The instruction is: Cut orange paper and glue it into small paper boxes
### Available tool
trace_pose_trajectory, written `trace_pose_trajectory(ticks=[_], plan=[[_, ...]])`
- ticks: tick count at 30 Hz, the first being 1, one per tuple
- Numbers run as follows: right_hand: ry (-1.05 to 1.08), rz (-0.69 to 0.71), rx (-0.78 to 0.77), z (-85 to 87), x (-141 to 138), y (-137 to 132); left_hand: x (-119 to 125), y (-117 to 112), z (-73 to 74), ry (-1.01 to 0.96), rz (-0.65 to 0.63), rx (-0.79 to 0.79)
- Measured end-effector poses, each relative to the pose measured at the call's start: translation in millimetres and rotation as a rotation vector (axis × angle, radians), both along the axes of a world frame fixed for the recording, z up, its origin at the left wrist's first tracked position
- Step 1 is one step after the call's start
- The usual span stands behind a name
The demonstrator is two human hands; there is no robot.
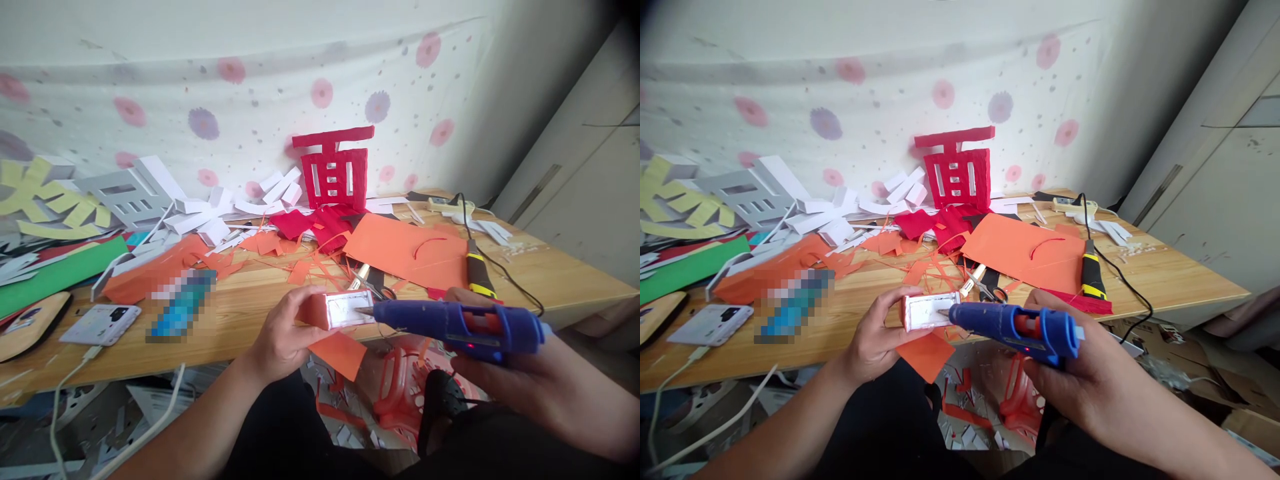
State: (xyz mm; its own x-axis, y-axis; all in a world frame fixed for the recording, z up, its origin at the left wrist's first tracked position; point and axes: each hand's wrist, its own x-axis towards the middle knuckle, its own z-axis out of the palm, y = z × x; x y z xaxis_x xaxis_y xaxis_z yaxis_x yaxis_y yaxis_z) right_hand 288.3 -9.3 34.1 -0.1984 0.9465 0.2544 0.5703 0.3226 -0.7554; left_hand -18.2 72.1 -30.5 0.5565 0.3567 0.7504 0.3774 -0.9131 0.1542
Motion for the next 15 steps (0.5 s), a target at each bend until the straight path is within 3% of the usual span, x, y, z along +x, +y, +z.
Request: trace_pose_trajectory(ticks=[4,11,15], plan=[[0.036,0.031,-0.094,4.6,0.6,0.6,-1.6,-0.4,1.2,0.013,0.002,0.017],[-0.025,0.016,-0.079,7.3,-2.0,-0.7,-0.5,-0.7,5.1,0.012,0.020,0.053],[-0.069,-0.112,-0.010,10.9,-3.9,0.8,-3.1,0.7,1.8,0.026,0.007,0.038]])
